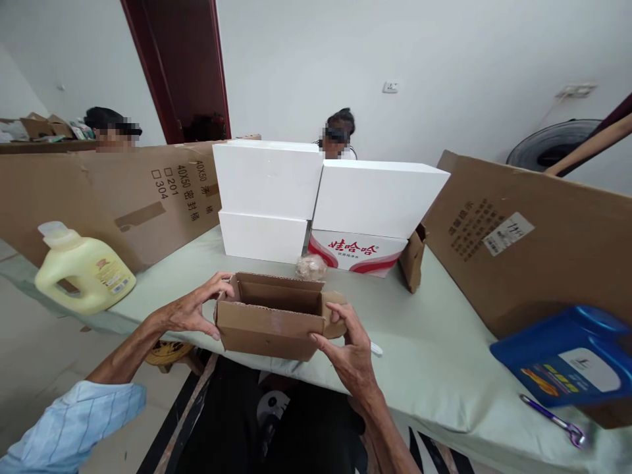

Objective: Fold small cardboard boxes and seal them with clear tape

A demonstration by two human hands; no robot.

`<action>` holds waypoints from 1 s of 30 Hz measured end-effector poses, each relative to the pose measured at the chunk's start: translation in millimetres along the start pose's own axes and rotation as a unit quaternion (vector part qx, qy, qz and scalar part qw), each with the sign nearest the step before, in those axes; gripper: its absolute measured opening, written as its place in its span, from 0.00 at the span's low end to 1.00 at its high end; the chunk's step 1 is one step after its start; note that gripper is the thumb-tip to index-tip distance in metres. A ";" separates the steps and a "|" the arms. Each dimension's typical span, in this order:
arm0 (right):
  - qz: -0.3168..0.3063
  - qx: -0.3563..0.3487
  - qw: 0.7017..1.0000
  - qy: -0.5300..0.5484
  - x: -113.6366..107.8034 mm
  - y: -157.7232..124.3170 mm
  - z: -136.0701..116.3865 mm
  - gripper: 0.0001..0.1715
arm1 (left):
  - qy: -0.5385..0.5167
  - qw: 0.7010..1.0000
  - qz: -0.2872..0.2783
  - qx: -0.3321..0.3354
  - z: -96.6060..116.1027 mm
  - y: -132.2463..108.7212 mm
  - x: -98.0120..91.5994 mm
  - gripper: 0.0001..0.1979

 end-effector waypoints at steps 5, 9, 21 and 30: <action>0.025 0.013 0.999 0.032 -2.6 1.5 6.1 0.29 | -0.032 0.999 -0.008 0.016 7.1 0.2 3.7 0.30; 0.033 0.040 0.999 0.013 -5.8 0.6 2.3 0.28 | -0.010 0.996 0.087 0.013 5.0 -0.6 3.0 0.30; 0.036 0.144 0.986 0.070 6.0 -38.4 -2.9 0.38 | 0.104 0.900 0.422 -0.035 -16.0 -7.2 22.7 0.34; -0.184 0.150 0.969 0.073 25.2 -74.8 -2.4 0.23 | 0.144 0.870 0.471 -0.039 -21.8 -2.4 27.3 0.40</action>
Point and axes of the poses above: each hand's wrist, its own y-axis towards the middle knuckle, its own x-axis out of the palm, z = x × y, the point moved 7 cm from there along y, towards the middle knuckle, and after that the axes turned 9 degrees about -x, right-handed, at the moved point
